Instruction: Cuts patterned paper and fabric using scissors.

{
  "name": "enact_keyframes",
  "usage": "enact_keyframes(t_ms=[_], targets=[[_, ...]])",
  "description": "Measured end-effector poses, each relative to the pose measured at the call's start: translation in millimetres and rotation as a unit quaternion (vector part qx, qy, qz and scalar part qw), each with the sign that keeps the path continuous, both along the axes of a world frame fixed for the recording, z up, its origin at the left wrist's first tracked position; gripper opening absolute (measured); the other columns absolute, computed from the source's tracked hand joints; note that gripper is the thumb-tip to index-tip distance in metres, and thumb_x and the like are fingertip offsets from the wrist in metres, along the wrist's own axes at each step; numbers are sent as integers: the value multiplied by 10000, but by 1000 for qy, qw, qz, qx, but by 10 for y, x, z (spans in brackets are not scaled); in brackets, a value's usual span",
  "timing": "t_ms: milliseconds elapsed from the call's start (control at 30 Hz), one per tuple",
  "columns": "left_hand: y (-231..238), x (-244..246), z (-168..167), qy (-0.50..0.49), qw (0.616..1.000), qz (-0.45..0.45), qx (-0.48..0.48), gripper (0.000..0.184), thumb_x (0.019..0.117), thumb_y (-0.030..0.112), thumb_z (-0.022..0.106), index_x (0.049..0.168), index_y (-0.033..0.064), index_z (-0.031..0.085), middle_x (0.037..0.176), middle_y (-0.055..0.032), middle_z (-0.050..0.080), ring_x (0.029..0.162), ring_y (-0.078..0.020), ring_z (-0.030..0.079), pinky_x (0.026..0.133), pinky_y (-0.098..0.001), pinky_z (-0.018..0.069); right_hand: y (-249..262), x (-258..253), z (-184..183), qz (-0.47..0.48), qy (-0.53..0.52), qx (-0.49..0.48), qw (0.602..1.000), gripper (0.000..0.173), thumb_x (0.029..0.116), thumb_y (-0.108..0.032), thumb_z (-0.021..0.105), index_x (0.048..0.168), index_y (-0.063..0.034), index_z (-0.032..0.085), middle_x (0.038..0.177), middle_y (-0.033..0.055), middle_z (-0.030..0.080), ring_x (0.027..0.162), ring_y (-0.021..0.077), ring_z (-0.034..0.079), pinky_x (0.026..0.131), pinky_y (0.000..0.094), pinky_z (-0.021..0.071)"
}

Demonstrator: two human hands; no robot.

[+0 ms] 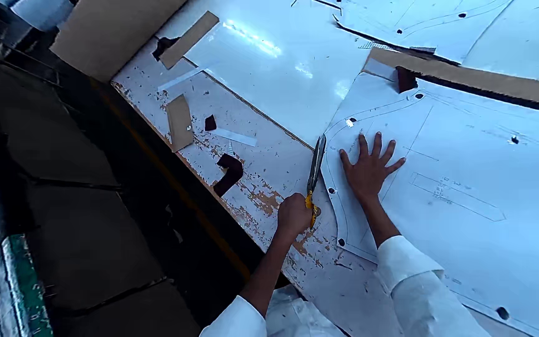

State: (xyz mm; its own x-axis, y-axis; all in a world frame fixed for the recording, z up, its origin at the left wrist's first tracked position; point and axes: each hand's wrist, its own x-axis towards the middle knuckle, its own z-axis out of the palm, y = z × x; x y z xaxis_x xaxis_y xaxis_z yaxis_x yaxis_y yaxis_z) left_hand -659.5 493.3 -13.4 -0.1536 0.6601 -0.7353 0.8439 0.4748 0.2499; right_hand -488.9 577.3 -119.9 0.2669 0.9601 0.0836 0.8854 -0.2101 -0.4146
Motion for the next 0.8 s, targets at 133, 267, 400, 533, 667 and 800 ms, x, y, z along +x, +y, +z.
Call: enact_keyframes(t_ms=[133, 267, 400, 533, 667, 800], targets=[[-2, -18, -34, -2, 1000, 19, 7, 333, 964, 311, 725, 993, -21, 709, 953, -206, 706, 923, -361, 694, 849, -581, 546, -8, 9, 26, 8, 12, 4, 1000, 768, 947, -756, 384, 1561, -298, 441, 1675, 138, 284, 1549, 498, 109, 1096, 852, 8], [8, -18, -5, 7, 1000, 16, 2, 305, 971, 286, 721, 974, -18, 706, 934, -195, 699, 904, -349, 686, 831, -559, 542, -1, 2, 11, 3, 13, 1, 1000, 762, 945, -761, 377, 1559, -314, 440, 1681, 112, 282, 1553, 485, 109, 1102, 841, 13], [0, -34, -45, 2, 1000, 24, 10, 283, 964, 269, 729, 942, -12, 706, 894, -183, 701, 862, -332, 686, 810, -544, 544, 9, -2, 0, -1, 6, -4, 1000, 759, 946, -767, 359, 1560, -328, 437, 1683, 105, 280, 1555, 479, 112, 1100, 839, 14], [-7, -46, -35, 9, 1000, 24, 11, 277, 963, 273, 728, 941, -3, 707, 893, -178, 701, 865, -336, 688, 806, -549, 549, 8, -5, -8, -2, 6, -1, 1000, 769, 942, -773, 358, 1561, -324, 436, 1681, 104, 284, 1551, 486, 116, 1098, 842, 16], [-98, -76, 119, 20, 998, 13, 52, 278, 976, 241, 715, 951, -34, 682, 886, -234, 680, 850, -412, 671, 732, -619, 520, 4, -7, 3, -3, 1, 0, 1000, 770, 942, -773, 358, 1563, -324, 435, 1681, 116, 283, 1551, 489, 119, 1101, 838, 18], [52, -122, 75, 54, 998, -26, 10, 315, 987, 294, 693, 1010, -20, 692, 979, -219, 689, 969, -389, 675, 847, -602, 529, 7, -7, -16, -5, -1, -2, 1000, 775, 937, -783, 348, 1565, -336, 428, 1686, 100, 277, 1557, 478, 107, 1107, 832, 5]])
